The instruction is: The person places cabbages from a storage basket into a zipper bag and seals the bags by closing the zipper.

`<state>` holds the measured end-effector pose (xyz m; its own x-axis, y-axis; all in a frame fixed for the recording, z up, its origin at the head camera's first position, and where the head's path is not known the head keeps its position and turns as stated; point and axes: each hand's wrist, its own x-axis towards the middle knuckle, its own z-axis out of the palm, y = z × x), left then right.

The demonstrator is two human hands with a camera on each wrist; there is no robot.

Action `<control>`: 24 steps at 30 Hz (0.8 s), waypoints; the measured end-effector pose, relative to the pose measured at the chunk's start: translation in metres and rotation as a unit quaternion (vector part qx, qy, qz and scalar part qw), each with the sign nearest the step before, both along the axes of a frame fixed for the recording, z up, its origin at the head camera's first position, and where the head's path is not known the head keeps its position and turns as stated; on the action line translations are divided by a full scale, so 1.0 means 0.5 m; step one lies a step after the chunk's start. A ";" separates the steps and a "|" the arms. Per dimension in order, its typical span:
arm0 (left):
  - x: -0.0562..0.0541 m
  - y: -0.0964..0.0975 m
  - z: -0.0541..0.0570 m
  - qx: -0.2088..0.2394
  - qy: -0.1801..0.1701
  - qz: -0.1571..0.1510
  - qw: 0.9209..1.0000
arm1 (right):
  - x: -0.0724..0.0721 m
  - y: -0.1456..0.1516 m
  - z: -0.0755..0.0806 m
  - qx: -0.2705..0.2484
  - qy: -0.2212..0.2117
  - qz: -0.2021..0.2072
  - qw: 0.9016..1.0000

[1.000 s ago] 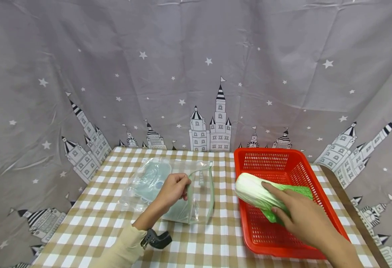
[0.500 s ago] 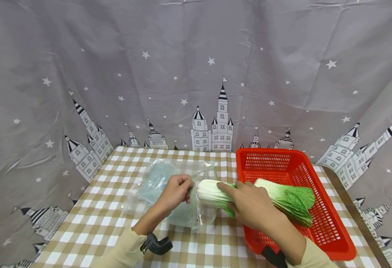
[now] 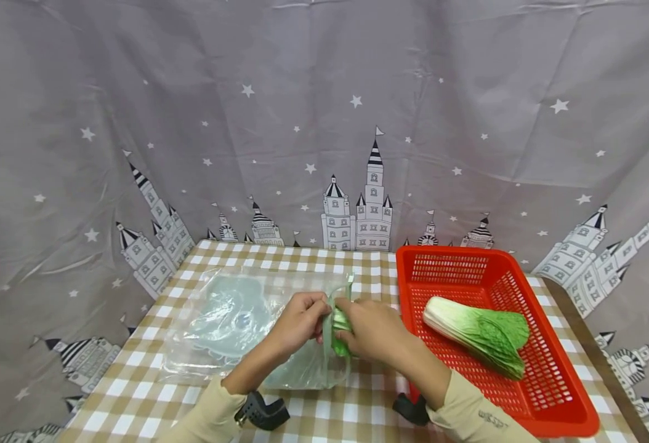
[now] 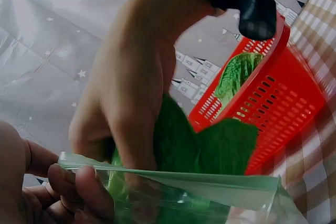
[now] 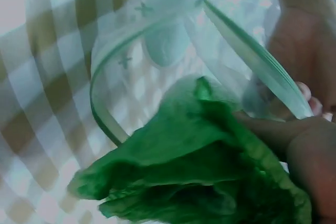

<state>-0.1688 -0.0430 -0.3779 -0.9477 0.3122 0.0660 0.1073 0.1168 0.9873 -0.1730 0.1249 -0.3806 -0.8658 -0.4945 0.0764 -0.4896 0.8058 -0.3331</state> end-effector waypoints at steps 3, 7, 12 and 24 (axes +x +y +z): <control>-0.005 0.002 -0.011 0.006 -0.012 -0.010 1.000 | -0.010 -0.013 -0.017 -0.053 -0.031 -0.013 0.998; -0.017 0.004 -0.039 0.013 -0.018 -0.020 1.000 | -0.018 -0.019 -0.038 -0.134 -0.081 -0.036 0.987; -0.018 0.005 -0.042 0.021 -0.011 -0.035 0.999 | -0.023 -0.019 -0.060 -0.244 -0.205 -0.095 0.943; -0.021 -0.003 -0.045 0.039 -0.032 -0.047 0.998 | 0.002 -0.028 -0.127 -0.227 0.084 -0.005 0.970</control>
